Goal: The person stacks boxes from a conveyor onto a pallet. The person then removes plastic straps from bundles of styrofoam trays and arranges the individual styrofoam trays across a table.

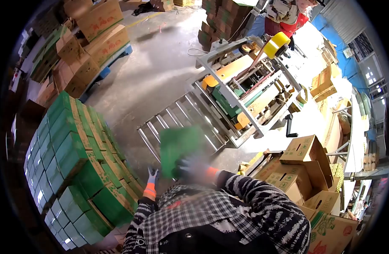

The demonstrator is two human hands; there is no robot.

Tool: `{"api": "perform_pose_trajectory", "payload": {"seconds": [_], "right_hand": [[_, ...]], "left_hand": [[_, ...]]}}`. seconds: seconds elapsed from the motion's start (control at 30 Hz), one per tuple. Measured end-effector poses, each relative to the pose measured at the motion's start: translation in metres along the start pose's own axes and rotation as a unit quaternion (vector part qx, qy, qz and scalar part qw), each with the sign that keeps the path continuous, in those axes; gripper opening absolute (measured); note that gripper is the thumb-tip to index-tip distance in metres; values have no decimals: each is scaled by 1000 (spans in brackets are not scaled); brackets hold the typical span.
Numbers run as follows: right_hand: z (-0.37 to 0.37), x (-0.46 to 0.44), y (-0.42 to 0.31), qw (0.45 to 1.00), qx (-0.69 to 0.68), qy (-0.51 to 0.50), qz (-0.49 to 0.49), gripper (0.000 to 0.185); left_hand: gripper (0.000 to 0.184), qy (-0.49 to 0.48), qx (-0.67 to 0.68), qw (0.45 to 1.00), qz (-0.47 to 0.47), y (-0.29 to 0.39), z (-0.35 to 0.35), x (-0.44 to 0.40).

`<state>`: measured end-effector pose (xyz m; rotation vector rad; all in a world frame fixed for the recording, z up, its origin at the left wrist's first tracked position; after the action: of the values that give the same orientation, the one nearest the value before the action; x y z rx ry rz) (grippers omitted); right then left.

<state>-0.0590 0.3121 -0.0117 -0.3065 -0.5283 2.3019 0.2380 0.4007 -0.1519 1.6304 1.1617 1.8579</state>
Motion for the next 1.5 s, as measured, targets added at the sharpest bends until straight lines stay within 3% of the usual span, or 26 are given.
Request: {"api": "perform_pose_trajectory", "payload": {"seconds": [0.13,0.17,0.2,0.23,0.3,0.37,0.4,0.43,0.47,0.5,0.57,0.63,0.67,0.7,0.77,0.83,0.9,0.93,0.97,1.03,1.1,1.17,1.23,1.37,1.4,1.5], "right_hand": [[39,20,48,924,-276,238,-113,88],[68,29,74,845,-326,352,-234,90],[97,38,98,736,-364,453,-349,91],[98,54,132,650,-346,540,-406,81],[49,72,209,549,-398,528,-511,63],[-12,59,272,499,-513,416,-562,47],[7,38,246,493,-566,445,-489,46],[26,18,219,478,-621,465,-412,45],[22,14,215,438,-620,472,-449,43],[16,3,202,392,-684,435,-436,41],[11,1,183,431,-668,437,-421,58],[18,-6,149,439,-720,390,-369,50],[20,-7,131,444,-743,365,-343,46],[10,-3,137,443,-740,372,-344,45],[31,-3,62,394,-780,279,-399,42],[34,-5,10,408,-809,210,-368,41],[11,-2,-10,490,-789,152,-339,37],[10,0,-25,545,-737,137,-376,42],[6,-9,-48,557,-735,95,-376,52],[10,-49,-96,689,-655,-2,-310,53],[10,-98,-146,736,-643,-75,-199,48],[0,-146,-201,825,-527,-187,-81,50],[-16,-189,-263,779,-570,-259,-12,58],[-60,-278,-345,794,-486,-360,61,61],[-69,-297,-367,793,-470,-382,67,59],[-106,-358,-417,819,-373,-422,109,59]], "left_hand": [[54,-48,55,989,130,15,-37,55],[52,-59,71,983,159,18,-43,70],[45,-45,65,990,113,32,-42,83],[45,-41,78,990,107,40,-40,96],[45,-34,104,990,90,53,-35,110],[43,-31,140,987,77,40,-20,119],[42,-29,158,985,69,34,-11,125],[41,-23,55,998,-11,48,-4,138],[40,-15,-50,995,-88,65,0,159],[39,-2,-17,996,-86,55,12,165],[38,24,49,995,-86,33,38,177],[38,53,286,955,51,-26,65,176],[40,12,361,929,86,-21,63,186],[40,39,347,934,71,-20,69,195],[41,99,317,942,43,-23,96,219],[38,154,288,945,-26,21,105,251],[36,187,295,935,-55,27,123,273],[40,197,349,916,-27,24,133,284],[41,210,369,905,-28,25,143,297],[43,236,405,883,-32,31,164,324],[47,269,426,863,-35,28,180,350],[49,286,458,840,-45,7,193,366],[49,312,436,842,-62,3,209,384],[48,351,457,814,-71,-34,222,391],[41,395,351,841,-117,-25,226,396],[52,339,525,774,-99,-70,227,348]]}}
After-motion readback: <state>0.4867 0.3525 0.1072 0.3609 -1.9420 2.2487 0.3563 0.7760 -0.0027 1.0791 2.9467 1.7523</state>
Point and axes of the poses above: each hand's wrist, its own x-axis away from the middle knuckle, its own z-axis out of the back of the hand, y = z × x, the point moved 8 cm from there along -x, towards the middle knuckle, and after that the axes turned 9 degrees about z, right-handed, at the moved point
